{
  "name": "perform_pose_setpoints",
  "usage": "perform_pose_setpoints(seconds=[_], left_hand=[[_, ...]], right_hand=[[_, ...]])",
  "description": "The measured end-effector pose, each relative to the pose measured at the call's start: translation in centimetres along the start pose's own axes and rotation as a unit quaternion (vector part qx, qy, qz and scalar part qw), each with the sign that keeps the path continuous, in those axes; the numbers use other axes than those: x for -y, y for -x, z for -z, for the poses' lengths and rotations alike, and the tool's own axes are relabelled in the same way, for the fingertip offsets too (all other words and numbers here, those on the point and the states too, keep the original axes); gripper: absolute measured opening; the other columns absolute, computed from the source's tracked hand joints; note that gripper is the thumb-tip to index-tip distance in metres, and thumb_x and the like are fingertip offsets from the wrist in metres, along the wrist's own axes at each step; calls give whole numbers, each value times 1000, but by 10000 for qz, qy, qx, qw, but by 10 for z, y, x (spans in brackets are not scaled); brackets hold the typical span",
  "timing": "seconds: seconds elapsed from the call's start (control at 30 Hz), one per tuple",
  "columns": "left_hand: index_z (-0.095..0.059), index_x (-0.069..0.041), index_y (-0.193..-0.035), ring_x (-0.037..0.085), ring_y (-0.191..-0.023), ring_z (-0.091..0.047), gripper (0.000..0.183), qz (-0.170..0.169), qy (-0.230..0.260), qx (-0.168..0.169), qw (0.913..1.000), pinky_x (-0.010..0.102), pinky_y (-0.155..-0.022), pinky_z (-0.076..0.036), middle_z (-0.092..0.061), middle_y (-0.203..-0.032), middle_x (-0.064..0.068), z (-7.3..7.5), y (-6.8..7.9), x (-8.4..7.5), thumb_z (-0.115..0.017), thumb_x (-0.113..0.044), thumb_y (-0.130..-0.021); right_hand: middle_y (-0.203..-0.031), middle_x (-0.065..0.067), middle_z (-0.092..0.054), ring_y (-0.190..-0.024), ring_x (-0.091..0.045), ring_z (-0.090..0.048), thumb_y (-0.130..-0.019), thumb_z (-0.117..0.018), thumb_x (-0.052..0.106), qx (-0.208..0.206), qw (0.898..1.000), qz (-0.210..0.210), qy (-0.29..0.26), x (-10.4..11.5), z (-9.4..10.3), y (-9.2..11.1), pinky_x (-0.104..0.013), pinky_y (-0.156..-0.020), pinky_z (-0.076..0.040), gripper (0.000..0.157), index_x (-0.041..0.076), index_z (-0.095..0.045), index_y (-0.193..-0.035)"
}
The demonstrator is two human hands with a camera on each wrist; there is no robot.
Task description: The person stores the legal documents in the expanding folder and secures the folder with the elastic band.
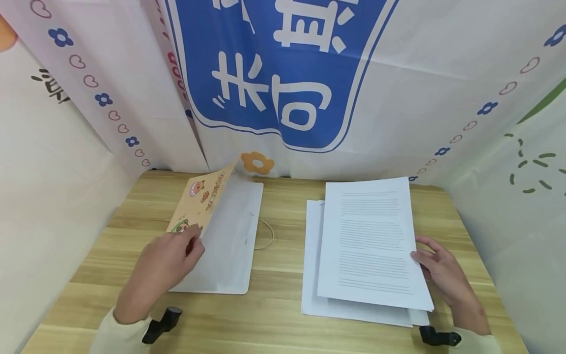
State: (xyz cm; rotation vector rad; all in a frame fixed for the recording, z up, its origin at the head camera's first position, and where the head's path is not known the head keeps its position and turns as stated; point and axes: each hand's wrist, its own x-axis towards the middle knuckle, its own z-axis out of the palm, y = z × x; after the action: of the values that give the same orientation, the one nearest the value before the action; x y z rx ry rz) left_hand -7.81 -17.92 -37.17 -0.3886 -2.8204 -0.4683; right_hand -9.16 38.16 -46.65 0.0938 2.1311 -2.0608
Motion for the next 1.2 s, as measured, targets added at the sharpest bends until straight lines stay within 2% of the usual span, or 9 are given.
perform_pose_setpoints(seconds=[0.2, 0.3, 0.5, 0.63, 0.87, 1.03, 1.2], left_hand=[[-52, -11, -75, 13, -46, -35, 17, -51, -25, -55, 10000, 29, -42, -30, -38, -56, -5, 4, 1, 2, -62, -4, -87], [-51, -12, -74, 12, -45, -34, 18, -72, -35, -35, 10000, 29, -41, -29, -37, -56, -4, 6, 0, 1, -61, -4, -88], [-49, -13, -72, 11, -45, -33, 22, -185, -12, -84, 9998, 28, -41, -28, -36, -55, -5, 11, 1, 1, -60, -4, -88], [-48, -14, -72, 9, -45, -32, 22, -226, -17, -160, 9996, 28, -41, -27, -35, -55, -6, 14, 3, 2, -59, -3, -87], [-48, -14, -72, 9, -45, -30, 22, -188, -33, -252, 9995, 28, -42, -25, -32, -54, -8, 19, 6, 3, -59, -3, -87], [-48, -14, -72, 8, -45, -29, 22, -167, -9, -277, 9995, 27, -42, -24, -31, -55, -8, 22, 9, 4, -59, -2, -87], [-45, -16, -70, 7, -45, -28, 25, -160, 10, -346, 9993, 27, -43, -23, -29, -55, -10, 25, 12, 6, -58, -1, -86]], right_hand=[[-106, 5, -73, -89, -14, -72, -105, -58, 10, 210, 9997, 62, 109, 1, -18, -7, -30, -70, -58, 31, 28, -57, -131], [-107, 6, -72, -90, -14, -71, -106, -57, 13, 238, 9991, -17, 356, 2, -27, -12, -30, -72, -58, 32, 24, -54, -135], [-111, 6, -72, -91, -16, -71, -107, -57, 19, 444, 9946, -93, 931, 7, -50, -22, -32, -71, -58, 47, 5, -43, -150], [-111, 2, -72, -91, -18, -71, -106, -57, 18, 673, 9935, -47, 914, 7, -66, -29, -33, -71, -59, 50, 1, -41, -150], [-110, -3, -73, -89, -20, -73, -106, -55, 12, 1238, 9910, 130, 487, 5, -88, -41, -35, -69, -60, 48, -5, -39, -148], [-110, -4, -73, -88, -20, -73, -106, -55, 11, 1340, 9900, 153, 412, 5, -100, -46, -35, -68, -59, 51, -8, -35, -149], [-113, -8, -72, -89, -22, -73, -106, -56, 12, 1336, 9901, 18, 429, 6, -109, -51, -36, -69, -60, 52, -6, -37, -151]])
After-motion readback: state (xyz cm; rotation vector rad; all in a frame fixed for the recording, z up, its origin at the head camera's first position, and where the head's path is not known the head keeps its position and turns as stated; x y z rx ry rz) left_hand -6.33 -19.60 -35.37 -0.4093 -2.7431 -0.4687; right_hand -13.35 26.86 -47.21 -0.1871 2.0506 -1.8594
